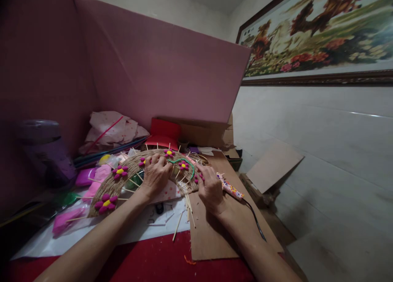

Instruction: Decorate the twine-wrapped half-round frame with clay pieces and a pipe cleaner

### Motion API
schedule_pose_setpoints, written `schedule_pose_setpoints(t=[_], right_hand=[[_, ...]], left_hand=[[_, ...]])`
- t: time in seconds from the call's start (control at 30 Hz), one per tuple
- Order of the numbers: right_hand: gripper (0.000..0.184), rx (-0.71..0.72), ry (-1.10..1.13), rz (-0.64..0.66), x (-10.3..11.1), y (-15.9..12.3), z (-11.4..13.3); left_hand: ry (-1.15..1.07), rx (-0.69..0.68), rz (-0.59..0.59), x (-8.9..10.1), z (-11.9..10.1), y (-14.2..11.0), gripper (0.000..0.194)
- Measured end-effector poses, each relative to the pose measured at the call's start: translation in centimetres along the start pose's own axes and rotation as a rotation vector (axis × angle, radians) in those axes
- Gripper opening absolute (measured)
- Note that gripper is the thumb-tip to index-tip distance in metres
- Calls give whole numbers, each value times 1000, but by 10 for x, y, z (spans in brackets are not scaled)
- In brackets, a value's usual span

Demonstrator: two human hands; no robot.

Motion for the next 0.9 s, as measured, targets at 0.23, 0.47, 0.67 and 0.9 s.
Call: schedule_pose_setpoints(t=[0.23,0.47,0.67,0.9], right_hand=[[35,-94,-55,48,-5,-4,-1],[39,-81,-138,165,-14,-12,-5],[37,22,-144,179,-13,-14,-2],[40,8,-132,191,-14,-14,1]], left_hand=[[5,-4,3,1,-1,0,19],[-9,-2,-5,1,-1,0,19],[-28,-7,-9,3,-1,0,20],[-16,-12,-3,3,-1,1,19]])
Point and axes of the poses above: each hand's wrist, its own y-axis towards the middle knuckle, its own x-axis out of the back of the hand, z = x × y, the point moved 1 cm from there along y, towards the middle knuckle, and after that the axes turned 9 degrees about -x, right-handed, at the moved point
